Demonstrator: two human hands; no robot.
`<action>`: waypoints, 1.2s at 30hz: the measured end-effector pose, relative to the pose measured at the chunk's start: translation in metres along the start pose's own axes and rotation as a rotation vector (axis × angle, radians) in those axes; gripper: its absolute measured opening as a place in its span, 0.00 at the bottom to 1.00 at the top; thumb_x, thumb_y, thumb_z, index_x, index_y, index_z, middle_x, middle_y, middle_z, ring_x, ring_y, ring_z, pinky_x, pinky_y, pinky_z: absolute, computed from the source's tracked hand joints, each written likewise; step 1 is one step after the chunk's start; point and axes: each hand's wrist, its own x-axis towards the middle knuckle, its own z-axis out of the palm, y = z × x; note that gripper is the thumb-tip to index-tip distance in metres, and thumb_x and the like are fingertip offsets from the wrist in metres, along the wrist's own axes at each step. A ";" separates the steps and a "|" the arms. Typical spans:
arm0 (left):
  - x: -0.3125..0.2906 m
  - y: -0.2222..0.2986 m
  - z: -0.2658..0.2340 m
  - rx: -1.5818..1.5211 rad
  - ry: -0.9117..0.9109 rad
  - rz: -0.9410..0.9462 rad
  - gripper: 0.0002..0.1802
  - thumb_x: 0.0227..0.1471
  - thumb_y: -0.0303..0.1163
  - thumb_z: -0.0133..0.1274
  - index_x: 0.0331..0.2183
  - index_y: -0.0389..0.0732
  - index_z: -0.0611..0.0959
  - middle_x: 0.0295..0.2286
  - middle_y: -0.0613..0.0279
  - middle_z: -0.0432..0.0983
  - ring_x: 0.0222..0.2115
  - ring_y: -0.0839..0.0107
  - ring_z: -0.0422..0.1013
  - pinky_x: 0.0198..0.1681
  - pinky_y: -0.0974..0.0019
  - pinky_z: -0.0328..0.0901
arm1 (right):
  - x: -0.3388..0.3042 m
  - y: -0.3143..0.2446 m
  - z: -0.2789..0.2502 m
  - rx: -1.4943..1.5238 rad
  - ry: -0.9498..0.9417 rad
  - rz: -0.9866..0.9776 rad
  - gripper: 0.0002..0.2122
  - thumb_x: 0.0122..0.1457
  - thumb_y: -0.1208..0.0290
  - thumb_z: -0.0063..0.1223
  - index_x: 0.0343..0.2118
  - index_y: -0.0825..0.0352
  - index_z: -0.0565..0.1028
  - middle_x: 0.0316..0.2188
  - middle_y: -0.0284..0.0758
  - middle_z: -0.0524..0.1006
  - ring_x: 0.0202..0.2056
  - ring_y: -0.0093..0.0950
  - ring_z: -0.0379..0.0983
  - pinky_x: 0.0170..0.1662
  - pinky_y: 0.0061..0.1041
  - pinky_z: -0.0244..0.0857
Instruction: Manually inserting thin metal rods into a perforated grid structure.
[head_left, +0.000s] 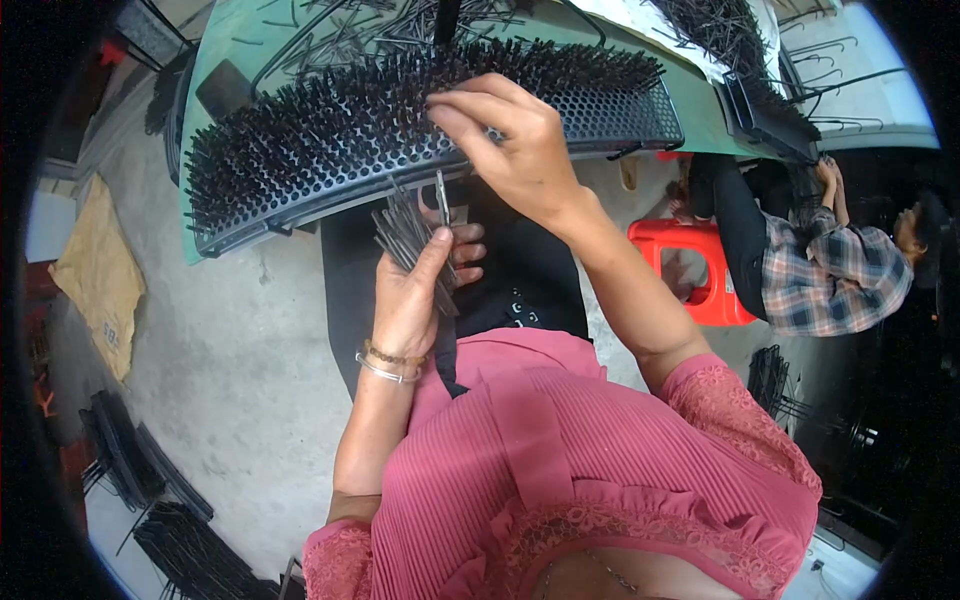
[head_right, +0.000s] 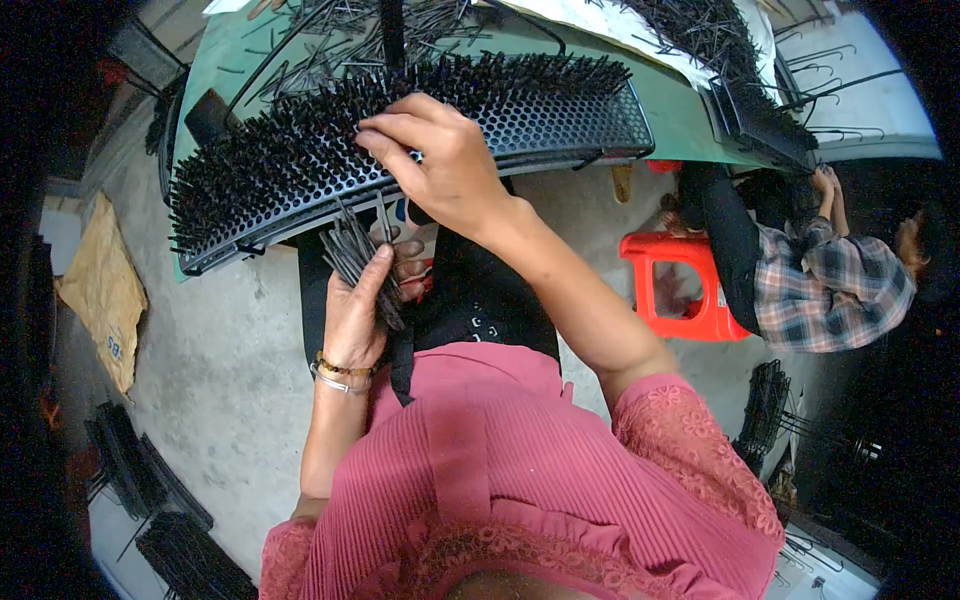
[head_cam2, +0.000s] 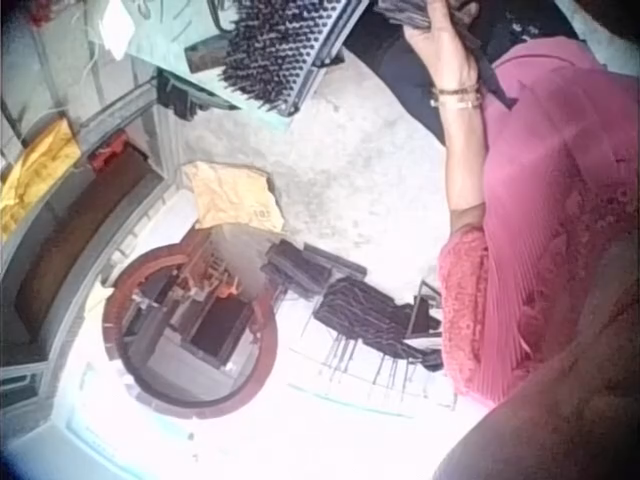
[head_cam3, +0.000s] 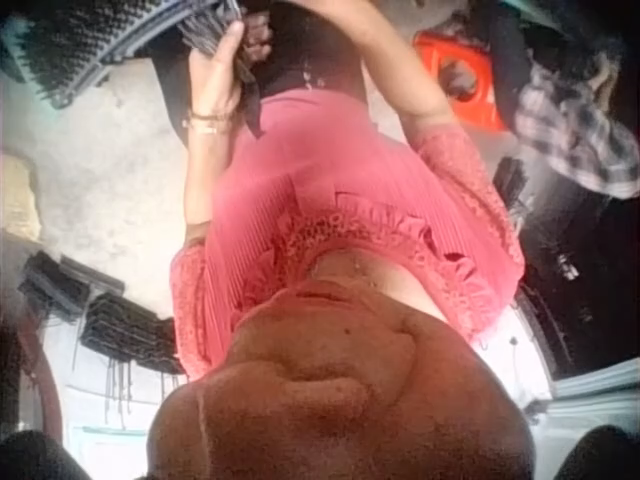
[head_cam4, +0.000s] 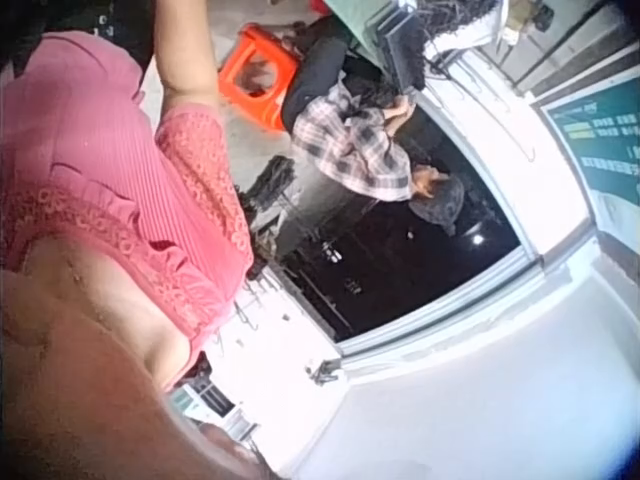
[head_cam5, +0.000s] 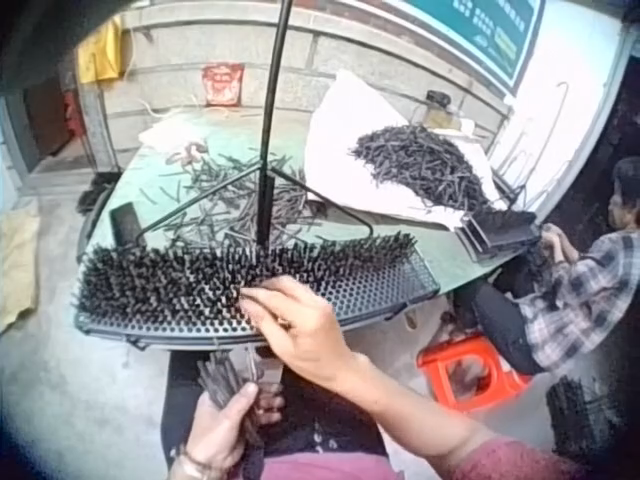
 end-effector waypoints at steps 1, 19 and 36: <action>-0.001 0.000 0.001 -0.011 0.001 0.027 0.15 0.55 0.32 0.49 0.44 0.36 0.71 0.36 0.51 0.75 0.33 0.67 0.74 0.32 0.67 0.71 | -0.002 -0.005 -0.007 0.099 -0.022 0.086 0.07 0.50 0.75 0.56 0.32 0.70 0.78 0.28 0.37 0.76 0.29 0.27 0.73 0.31 0.21 0.66; 0.011 -0.003 0.023 0.176 -0.114 -0.029 0.18 0.55 0.34 0.48 0.46 0.34 0.72 0.32 0.55 0.78 0.22 0.79 0.67 0.21 0.77 0.62 | 0.002 0.014 -0.026 0.389 0.005 0.337 0.09 0.52 0.77 0.56 0.37 0.72 0.77 0.31 0.33 0.79 0.33 0.17 0.73 0.35 0.16 0.67; 0.005 -0.001 0.019 0.181 -0.100 -0.062 0.17 0.56 0.32 0.48 0.45 0.33 0.72 0.30 0.54 0.77 0.20 0.81 0.66 0.21 0.79 0.61 | -0.001 0.014 -0.007 -0.011 -0.057 -0.095 0.12 0.46 0.73 0.61 0.36 0.67 0.77 0.31 0.36 0.78 0.30 0.31 0.75 0.31 0.24 0.69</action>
